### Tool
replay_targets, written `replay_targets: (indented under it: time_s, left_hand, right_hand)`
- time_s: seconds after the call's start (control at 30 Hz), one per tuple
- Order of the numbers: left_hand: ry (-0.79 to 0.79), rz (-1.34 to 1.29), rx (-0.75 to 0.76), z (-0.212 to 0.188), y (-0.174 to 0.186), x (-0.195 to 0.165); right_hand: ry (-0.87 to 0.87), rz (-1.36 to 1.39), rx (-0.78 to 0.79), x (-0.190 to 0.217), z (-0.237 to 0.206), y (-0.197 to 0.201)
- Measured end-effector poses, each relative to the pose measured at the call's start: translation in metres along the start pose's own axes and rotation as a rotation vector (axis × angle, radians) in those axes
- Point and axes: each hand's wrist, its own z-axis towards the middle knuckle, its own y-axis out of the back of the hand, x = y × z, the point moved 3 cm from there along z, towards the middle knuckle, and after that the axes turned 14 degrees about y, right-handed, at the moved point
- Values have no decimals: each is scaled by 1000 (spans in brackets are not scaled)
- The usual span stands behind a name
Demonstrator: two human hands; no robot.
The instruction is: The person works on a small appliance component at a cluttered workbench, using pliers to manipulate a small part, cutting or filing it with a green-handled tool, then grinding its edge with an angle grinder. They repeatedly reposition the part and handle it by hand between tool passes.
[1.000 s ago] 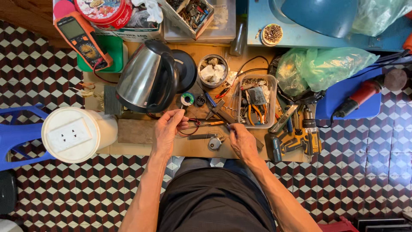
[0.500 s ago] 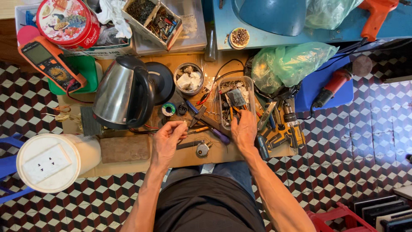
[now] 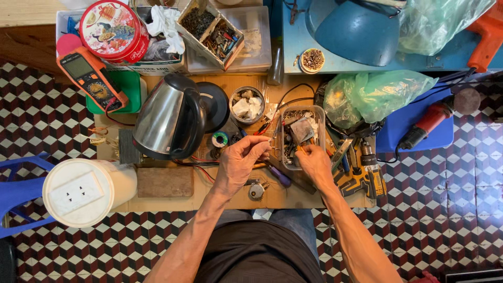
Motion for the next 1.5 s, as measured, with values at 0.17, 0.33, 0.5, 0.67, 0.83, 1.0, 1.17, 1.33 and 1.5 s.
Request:
replay_targets:
  time_s: [0.17,0.33,0.5,0.67,0.83,1.0,1.17,1.33,1.5]
  left_hand:
    - [26,-28,37,34,-14,-2]
    - [109,-163,106,60,-28,2]
    - [67,-103,34,73,-43,-1]
    - [58,-111,41,80,-57,-4]
    - [69,-22,-30,82,-62,-10]
    - [96,-62,-9,83,-64,-7]
    - [119,-131,1,86,-66,-3]
    - [211,-212,84,82,-61,-6]
    - [338,-204,177,84,-54,-10]
  right_hand:
    - [-32,1072,78,-6,-43,21]
    - [50,1140,27,26,-83,49]
    - [220,322,-77,59,-62,65]
    - [413,-20,-152,65,-48,75]
    - [577,-101,-231,67,-39,77]
    - [487,61,-216,71,-32,74]
    - [348,97,-161,73,-31,73]
    - [390,133,-171,72,-30,72]
    - [365,172,-132,66,-33,71]
